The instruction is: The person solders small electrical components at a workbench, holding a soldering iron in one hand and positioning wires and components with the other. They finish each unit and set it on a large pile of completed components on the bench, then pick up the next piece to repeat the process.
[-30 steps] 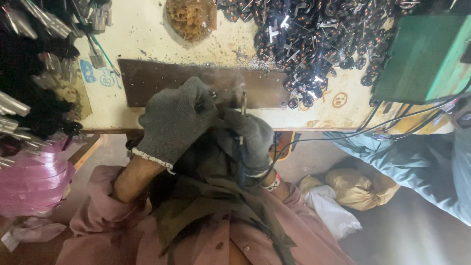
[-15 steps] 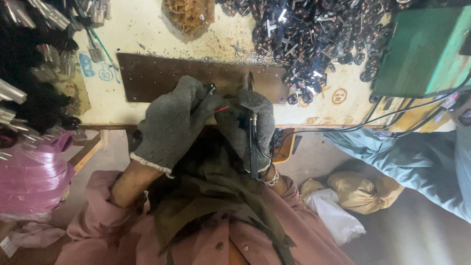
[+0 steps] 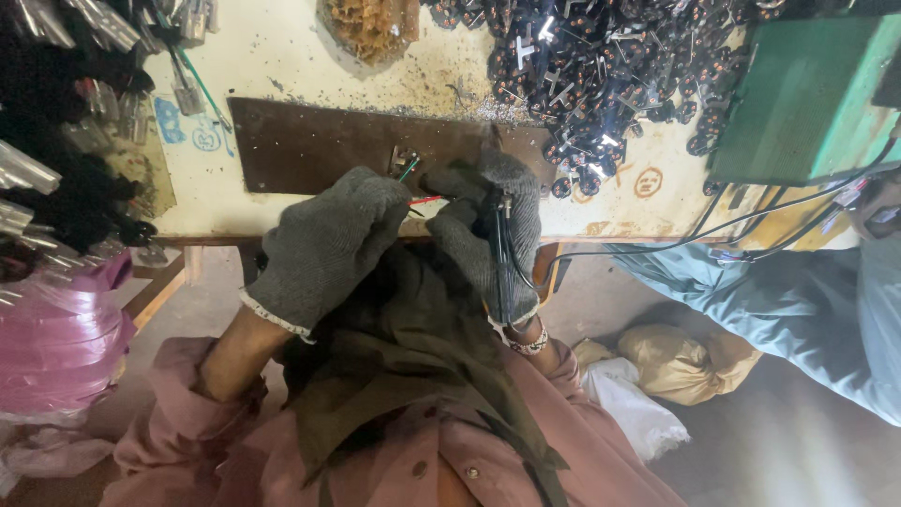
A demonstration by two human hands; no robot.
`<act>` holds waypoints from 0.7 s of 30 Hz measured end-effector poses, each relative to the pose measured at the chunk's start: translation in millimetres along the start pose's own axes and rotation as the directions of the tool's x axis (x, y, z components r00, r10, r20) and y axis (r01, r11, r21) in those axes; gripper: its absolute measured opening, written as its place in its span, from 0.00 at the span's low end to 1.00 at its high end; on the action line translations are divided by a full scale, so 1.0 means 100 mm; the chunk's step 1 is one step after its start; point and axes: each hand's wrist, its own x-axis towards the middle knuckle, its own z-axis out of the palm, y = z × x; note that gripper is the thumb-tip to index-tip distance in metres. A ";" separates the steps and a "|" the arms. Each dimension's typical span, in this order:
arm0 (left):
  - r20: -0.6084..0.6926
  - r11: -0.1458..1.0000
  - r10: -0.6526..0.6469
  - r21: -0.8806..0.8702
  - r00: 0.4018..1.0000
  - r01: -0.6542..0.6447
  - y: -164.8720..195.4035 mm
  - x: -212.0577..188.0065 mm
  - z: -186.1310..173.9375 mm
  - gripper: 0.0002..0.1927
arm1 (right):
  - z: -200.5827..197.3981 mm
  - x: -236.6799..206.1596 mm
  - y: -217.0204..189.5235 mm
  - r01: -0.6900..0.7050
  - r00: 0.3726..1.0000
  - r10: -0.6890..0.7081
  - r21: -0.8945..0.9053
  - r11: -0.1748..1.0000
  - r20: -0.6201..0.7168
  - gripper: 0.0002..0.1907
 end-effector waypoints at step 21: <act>-0.078 0.935 -0.145 -0.336 0.986 0.111 0.14 0.13 0.07 0.05 | 0.01 0.09 0.06 0.179 0.980 -0.199 -0.478 0.860 0.009 0.08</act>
